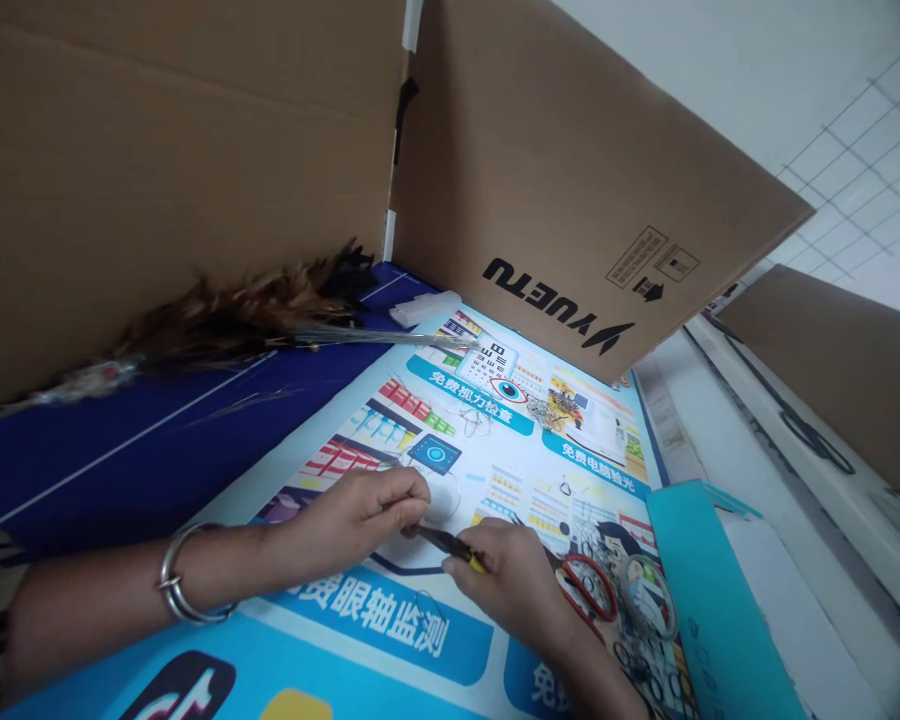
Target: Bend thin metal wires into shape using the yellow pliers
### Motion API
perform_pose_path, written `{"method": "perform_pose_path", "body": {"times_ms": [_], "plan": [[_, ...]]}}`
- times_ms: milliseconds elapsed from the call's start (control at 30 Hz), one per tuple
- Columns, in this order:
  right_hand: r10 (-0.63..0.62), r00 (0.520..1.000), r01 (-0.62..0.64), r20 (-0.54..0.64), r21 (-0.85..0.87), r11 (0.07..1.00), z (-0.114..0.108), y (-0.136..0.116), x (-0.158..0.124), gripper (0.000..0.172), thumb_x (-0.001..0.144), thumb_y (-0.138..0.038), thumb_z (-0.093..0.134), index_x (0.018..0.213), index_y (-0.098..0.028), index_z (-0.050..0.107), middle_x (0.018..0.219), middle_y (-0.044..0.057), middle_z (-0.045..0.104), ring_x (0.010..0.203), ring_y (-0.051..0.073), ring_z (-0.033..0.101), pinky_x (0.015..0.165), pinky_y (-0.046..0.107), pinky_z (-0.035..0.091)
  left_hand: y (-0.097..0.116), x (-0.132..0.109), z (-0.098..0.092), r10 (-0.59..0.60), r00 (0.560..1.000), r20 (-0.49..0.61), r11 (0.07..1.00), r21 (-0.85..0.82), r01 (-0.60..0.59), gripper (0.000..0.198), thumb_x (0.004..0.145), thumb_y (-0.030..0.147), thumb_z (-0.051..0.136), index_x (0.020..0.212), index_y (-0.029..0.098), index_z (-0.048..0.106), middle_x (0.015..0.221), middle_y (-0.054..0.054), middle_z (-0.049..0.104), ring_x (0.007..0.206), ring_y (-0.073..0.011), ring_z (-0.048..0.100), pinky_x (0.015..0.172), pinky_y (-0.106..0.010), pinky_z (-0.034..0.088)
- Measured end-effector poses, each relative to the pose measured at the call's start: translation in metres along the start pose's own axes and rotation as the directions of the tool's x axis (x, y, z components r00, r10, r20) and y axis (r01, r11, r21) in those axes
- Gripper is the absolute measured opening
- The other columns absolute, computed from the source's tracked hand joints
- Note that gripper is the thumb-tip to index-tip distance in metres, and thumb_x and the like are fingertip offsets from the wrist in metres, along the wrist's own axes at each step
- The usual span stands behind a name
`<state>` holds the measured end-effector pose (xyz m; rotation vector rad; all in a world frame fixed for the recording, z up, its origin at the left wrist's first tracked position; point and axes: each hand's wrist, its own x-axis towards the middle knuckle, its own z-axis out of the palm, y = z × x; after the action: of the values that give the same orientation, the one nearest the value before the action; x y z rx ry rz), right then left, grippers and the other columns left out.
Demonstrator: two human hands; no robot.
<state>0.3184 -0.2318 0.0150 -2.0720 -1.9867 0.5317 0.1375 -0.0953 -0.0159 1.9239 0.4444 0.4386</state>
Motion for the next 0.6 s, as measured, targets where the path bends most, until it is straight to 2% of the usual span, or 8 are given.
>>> {"method": "perform_pose_path", "body": {"times_ms": [267,367,433,500,600], "plan": [[-0.021,1.000,0.022,-0.011,0.049,0.999,0.002,0.003,0.003,0.024,0.079,-0.022,0.065,0.062,-0.018,0.049,0.064,-0.005,0.054,0.063,0.009,0.052,0.058,0.019,0.031,0.001,-0.001,0.000,0.002,1.000,0.008,1.000,0.016,-0.002,0.021,0.093,0.030,0.045,0.080,0.020,0.056,0.075,0.002,0.059,0.072,-0.0141,0.056,0.066,-0.023,0.042],[-0.043,0.998,0.045,-0.048,0.032,0.998,0.008,0.004,0.004,0.020,0.079,-0.022,0.067,0.065,-0.019,0.052,0.067,-0.003,0.055,0.067,0.011,0.053,0.059,0.020,0.033,0.002,0.002,-0.003,-0.038,0.999,-0.003,0.999,-0.002,0.038,0.019,0.092,0.030,0.046,0.081,0.020,0.057,0.077,0.001,0.062,0.074,-0.0155,0.058,0.067,-0.025,0.043],[-0.041,0.992,0.040,-0.121,-0.012,0.999,0.013,0.006,0.004,0.014,0.079,-0.024,0.067,0.071,-0.019,0.057,0.072,-0.001,0.058,0.071,0.013,0.054,0.061,0.021,0.036,0.003,0.005,-0.005,-0.093,0.995,-0.028,0.993,-0.072,0.091,0.020,0.092,0.031,0.047,0.080,0.020,0.058,0.076,0.001,0.064,0.074,-0.0161,0.061,0.069,-0.026,0.044],[-0.060,0.967,0.041,-0.247,-0.081,0.996,0.018,0.009,0.004,0.007,0.081,-0.025,0.065,0.079,-0.019,0.060,0.078,0.002,0.060,0.075,0.016,0.054,0.064,0.024,0.038,0.002,0.009,-0.007,-0.148,0.988,-0.041,0.973,-0.185,0.138,0.021,0.091,0.034,0.047,0.078,0.019,0.057,0.074,0.000,0.066,0.072,-0.0163,0.062,0.068,-0.026,0.046],[-0.194,0.881,0.096,-0.432,-0.240,0.966,0.023,0.011,0.002,0.009,0.085,-0.024,0.059,0.090,-0.017,0.062,0.081,0.005,0.061,0.079,0.019,0.053,0.069,0.030,0.041,0.000,0.013,-0.008,-0.247,0.969,-0.005,0.907,-0.353,0.229,0.022,0.088,0.038,0.050,0.077,0.019,0.054,0.071,-0.001,0.069,0.067,-0.0165,0.064,0.061,-0.025,0.044]]}}
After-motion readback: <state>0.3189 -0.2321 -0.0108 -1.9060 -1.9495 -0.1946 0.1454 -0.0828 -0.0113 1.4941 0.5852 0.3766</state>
